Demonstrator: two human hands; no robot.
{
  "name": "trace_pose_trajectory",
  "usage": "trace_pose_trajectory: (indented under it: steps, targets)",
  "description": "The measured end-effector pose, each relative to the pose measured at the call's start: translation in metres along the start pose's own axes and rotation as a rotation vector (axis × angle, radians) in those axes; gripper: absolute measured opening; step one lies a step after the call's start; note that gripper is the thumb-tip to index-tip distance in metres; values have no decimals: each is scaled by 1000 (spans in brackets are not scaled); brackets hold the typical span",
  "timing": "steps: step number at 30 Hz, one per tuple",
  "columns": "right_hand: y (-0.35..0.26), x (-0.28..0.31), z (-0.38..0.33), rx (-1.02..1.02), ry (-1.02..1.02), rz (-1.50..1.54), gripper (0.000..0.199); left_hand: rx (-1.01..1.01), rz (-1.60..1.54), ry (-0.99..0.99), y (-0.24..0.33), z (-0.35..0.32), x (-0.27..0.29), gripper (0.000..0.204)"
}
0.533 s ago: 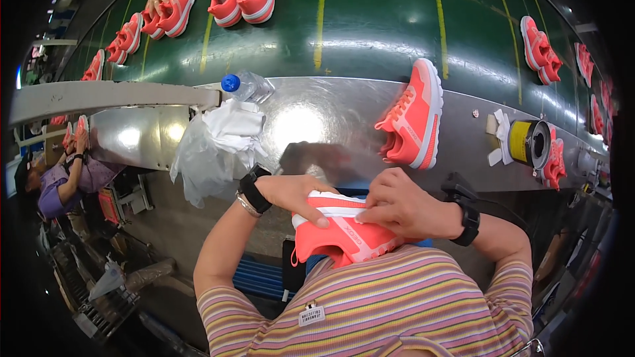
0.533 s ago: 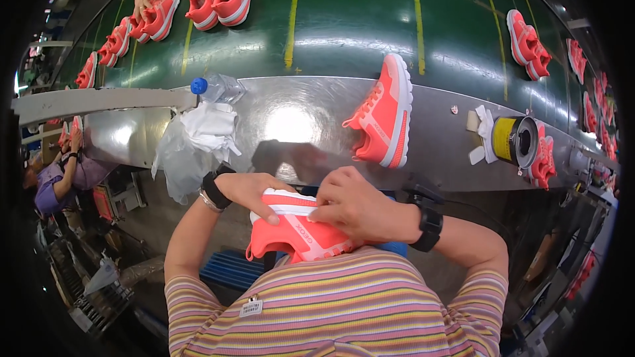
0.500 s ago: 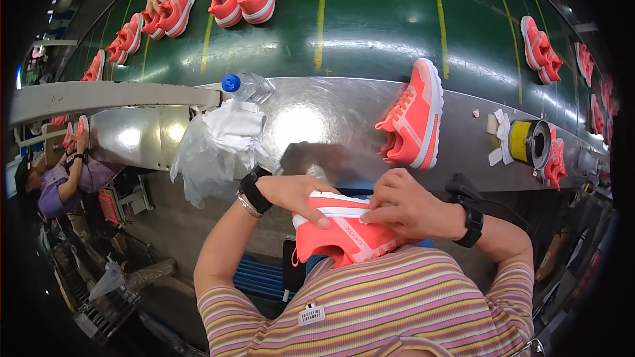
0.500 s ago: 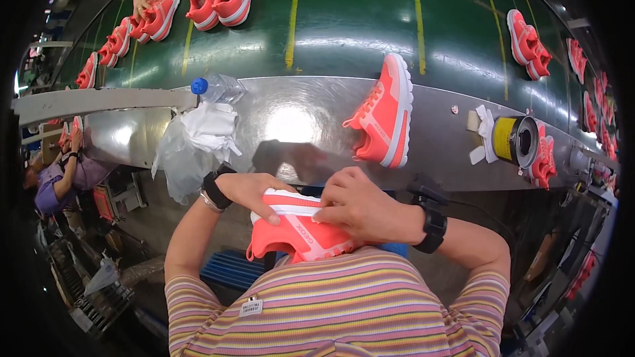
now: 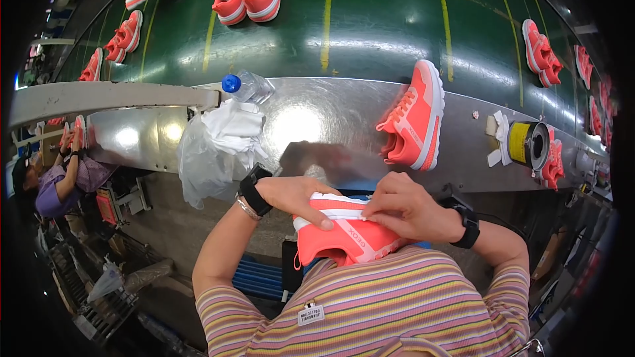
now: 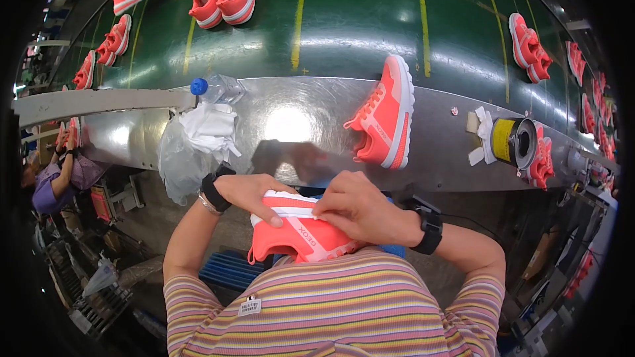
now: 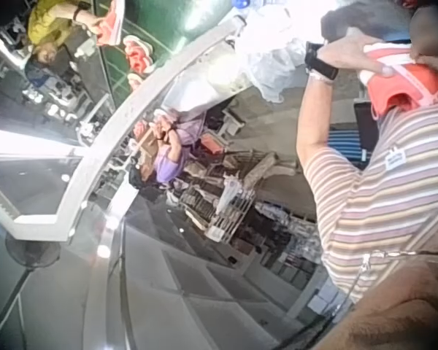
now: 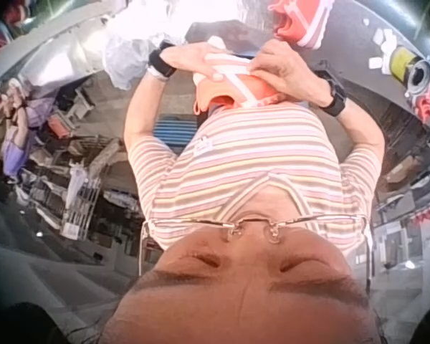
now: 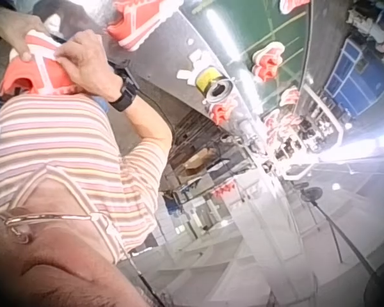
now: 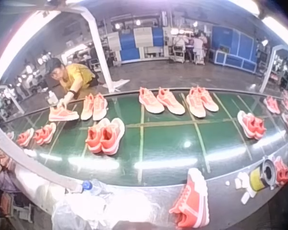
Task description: Inspecting shoes on a conveyor belt, removing small pieces of tape or residue, and applying quality control stickers.
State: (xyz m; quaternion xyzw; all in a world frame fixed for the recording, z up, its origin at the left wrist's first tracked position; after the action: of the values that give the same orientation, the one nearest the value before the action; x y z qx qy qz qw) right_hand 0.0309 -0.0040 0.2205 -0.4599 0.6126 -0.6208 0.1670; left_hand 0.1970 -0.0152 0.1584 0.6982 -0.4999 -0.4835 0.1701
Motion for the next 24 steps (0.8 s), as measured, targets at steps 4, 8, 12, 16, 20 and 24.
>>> trace_pose_trajectory:
  steps: [4,8,12,16,20,24]
  targets:
    - [-3,-1,3,51,-49,58,9,-30,6,0,-6,1,1,71]
    - [0,0,9,-98,-93,198,7,-33,16,15,-2,0,1,70]
    - [4,-2,10,-130,-103,175,7,20,21,4,6,1,0,69]
    - [-5,-3,17,1,-24,33,7,-1,59,13,6,7,1,70]
    - [8,3,1,-66,-89,43,7,-3,6,22,2,9,-1,70]
    - [6,5,2,-48,-78,30,8,35,34,14,6,14,1,70]
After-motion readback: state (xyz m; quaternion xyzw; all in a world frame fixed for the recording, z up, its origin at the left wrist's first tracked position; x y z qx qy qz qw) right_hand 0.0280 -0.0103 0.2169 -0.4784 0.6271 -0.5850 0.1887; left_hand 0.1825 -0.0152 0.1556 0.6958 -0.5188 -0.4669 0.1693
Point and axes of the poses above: each hand's wrist, its own z-axis towards the middle knuckle, its own x-axis out of the back of the hand, y = z × x, the point moved 6 cm from there along z, towards the middle knuckle, and after that the axes turned 12 degrees about -y, right-handed, at the moved point
